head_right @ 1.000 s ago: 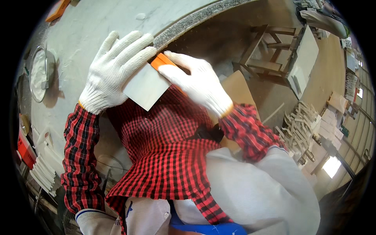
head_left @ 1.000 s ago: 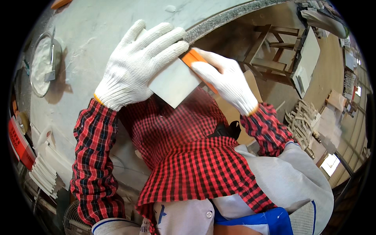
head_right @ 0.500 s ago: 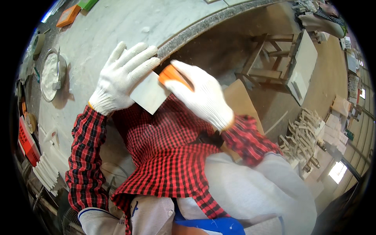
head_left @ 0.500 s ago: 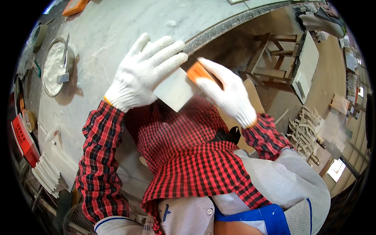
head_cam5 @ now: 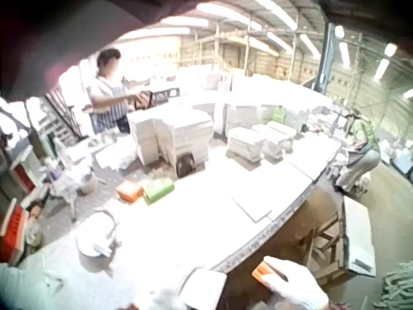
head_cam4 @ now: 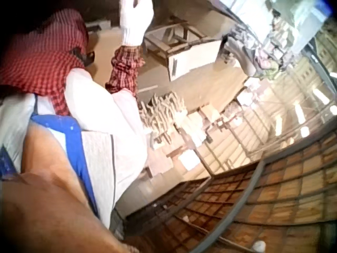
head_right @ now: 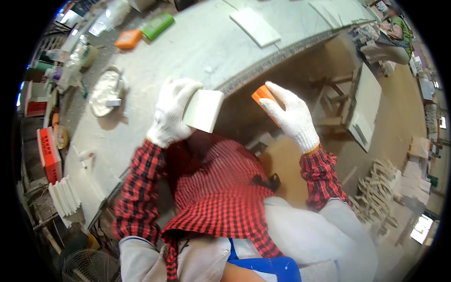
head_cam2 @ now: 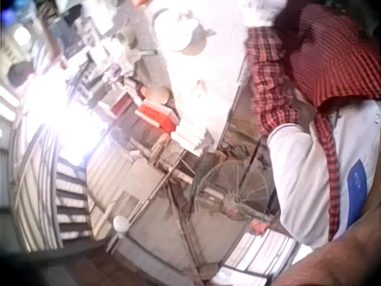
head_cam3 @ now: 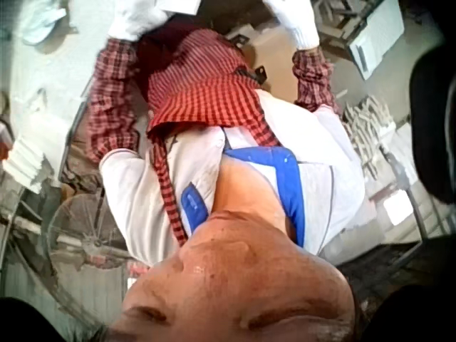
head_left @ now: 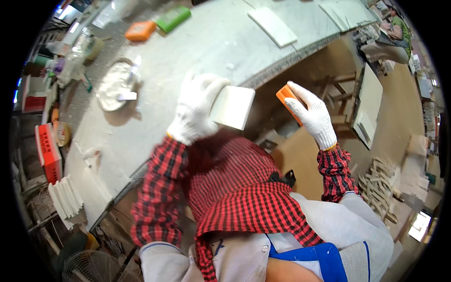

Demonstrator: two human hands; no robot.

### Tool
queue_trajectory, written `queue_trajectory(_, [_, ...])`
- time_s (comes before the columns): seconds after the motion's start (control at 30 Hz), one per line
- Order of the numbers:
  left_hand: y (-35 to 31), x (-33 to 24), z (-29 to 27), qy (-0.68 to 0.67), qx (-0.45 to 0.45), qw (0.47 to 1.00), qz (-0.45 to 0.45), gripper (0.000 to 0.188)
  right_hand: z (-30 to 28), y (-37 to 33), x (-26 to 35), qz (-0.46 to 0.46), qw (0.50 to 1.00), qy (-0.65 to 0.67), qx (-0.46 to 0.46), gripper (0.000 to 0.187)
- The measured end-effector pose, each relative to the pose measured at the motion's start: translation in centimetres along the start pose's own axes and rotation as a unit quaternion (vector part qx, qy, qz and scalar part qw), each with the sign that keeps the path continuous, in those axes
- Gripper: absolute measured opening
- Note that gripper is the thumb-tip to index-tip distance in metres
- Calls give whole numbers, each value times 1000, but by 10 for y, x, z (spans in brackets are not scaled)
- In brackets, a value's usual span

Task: The person smooths the edges of white rectangular ceramic tiles using an orange sanding block and a metal scraper. The person repeatedly flips the tiles and works on different edges, placing finished pieces aside on the table.

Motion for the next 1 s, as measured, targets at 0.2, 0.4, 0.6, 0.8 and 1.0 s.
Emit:
queue_trajectory(0.2, [-61,-5,-17,-807,-238,530,-107,75,62,79,120,-251,935,-246,-55,60])
queue_trajectory(0.4, [-97,-32,-15,-847,-257,454,-106,95,89,80,158,-303,923,-222,-80,61])
queue_trajectory(0.6, [-110,-49,16,-827,-198,487,-200,120,125,37,193,-318,924,103,187,75])
queue_trajectory(0.8, [-107,-60,37,-859,-168,435,-209,121,135,90,149,-225,965,130,44,53])
queue_trajectory(1.0, [-115,-42,32,-763,-277,508,-288,106,125,23,136,-177,941,272,92,56])
Point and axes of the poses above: each hand's wrist, its own y-axis towards the middle knuckle, its own z-axis out of the palm, x = y × z, the point moved 8 cm from there along y, towards the middle knuckle, and after that the axes turned 11 degrees about x, right-handed, at the moved point
